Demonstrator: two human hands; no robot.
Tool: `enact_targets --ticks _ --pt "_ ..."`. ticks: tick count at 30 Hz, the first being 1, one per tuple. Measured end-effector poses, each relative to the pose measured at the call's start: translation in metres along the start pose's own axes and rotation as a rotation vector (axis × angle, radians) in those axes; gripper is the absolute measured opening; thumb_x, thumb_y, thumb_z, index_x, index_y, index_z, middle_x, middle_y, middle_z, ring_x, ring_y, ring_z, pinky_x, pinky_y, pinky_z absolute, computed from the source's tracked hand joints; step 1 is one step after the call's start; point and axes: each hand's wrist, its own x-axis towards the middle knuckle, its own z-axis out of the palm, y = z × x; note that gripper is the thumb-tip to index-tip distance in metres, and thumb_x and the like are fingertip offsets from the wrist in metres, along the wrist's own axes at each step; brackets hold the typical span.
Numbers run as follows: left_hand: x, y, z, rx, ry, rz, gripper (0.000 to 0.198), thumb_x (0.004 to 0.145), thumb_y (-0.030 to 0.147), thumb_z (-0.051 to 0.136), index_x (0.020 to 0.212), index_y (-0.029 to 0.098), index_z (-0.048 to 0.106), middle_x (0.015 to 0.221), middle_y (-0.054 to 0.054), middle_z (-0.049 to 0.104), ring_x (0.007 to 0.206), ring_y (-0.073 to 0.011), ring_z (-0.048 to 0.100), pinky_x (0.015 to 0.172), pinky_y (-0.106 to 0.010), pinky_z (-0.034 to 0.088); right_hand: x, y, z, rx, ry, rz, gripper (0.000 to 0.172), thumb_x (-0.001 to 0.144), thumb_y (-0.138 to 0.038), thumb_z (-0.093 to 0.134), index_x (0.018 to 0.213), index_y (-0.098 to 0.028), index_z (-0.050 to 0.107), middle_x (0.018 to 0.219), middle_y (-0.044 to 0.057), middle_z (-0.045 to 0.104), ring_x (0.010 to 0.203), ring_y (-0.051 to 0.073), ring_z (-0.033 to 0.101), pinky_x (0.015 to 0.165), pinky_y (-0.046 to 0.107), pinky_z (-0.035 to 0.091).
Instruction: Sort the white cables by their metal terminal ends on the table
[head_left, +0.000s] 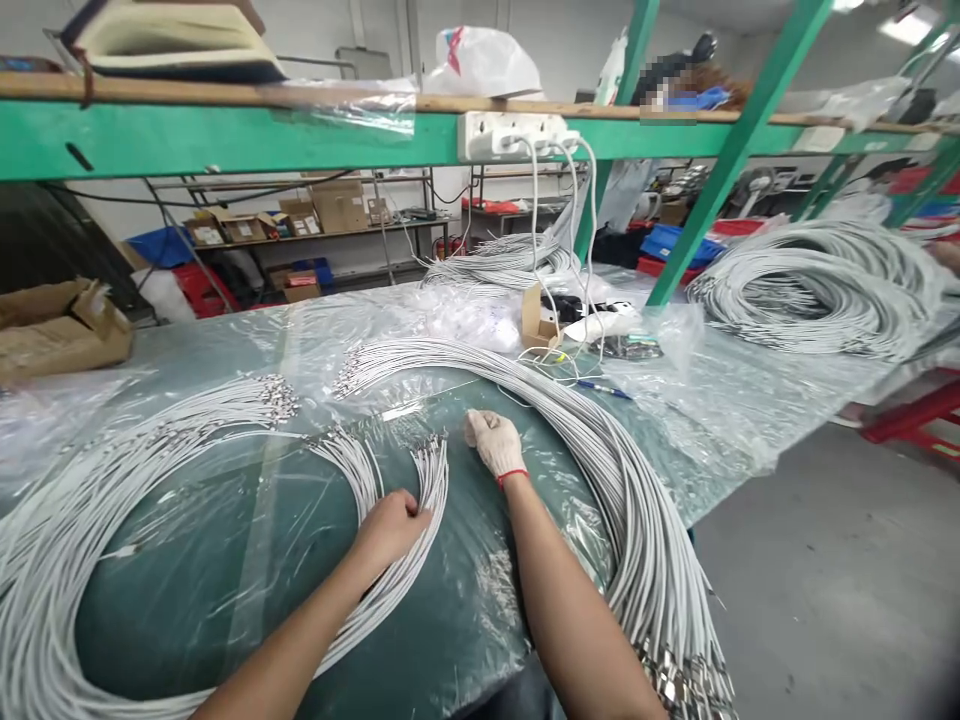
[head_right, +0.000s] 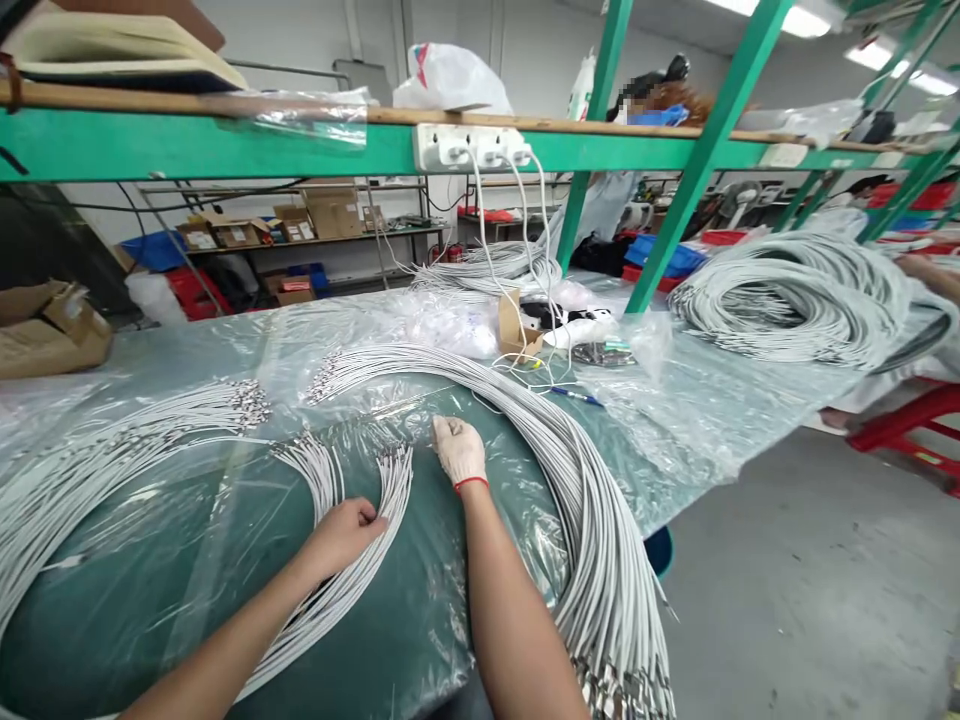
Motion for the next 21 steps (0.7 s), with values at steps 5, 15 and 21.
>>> enact_targets --ticks 5,15,21 --pt "0.001 0.005 0.006 -0.138 -0.036 0.084 0.024 0.079 0.017 0.052 0.057 0.02 0.043 0.056 0.003 0.047 0.06 -0.0142 0.05 0.059 -0.024 0.031 -0.001 0.001 0.002 -0.033 0.061 -0.016 0.041 0.081 -0.058 0.051 0.071 -0.02 0.061 0.053 -0.001 0.058 0.057 0.017 0.056 0.058 0.027 0.045" --pt "0.008 0.007 -0.003 -1.013 -0.176 0.055 0.02 0.079 0.035 0.064 0.077 0.016 0.058 0.053 0.005 0.047 0.044 -0.0088 0.041 0.047 -0.023 0.03 -0.009 -0.004 -0.001 -0.064 0.073 -0.045 0.045 0.083 -0.058 0.051 0.079 -0.017 0.069 0.057 0.004 0.064 0.06 0.02 0.061 0.061 0.029 0.049" --pt "0.032 0.011 -0.009 -1.383 -0.188 0.112 0.035 0.075 0.035 0.071 0.101 0.015 0.06 0.064 0.002 0.059 0.045 -0.0086 0.049 0.043 -0.02 0.032 -0.005 -0.002 -0.005 -0.103 0.072 -0.057 0.047 0.084 -0.055 0.053 0.098 -0.014 0.072 0.085 0.011 0.074 0.087 0.025 0.068 0.079 0.035 0.052"
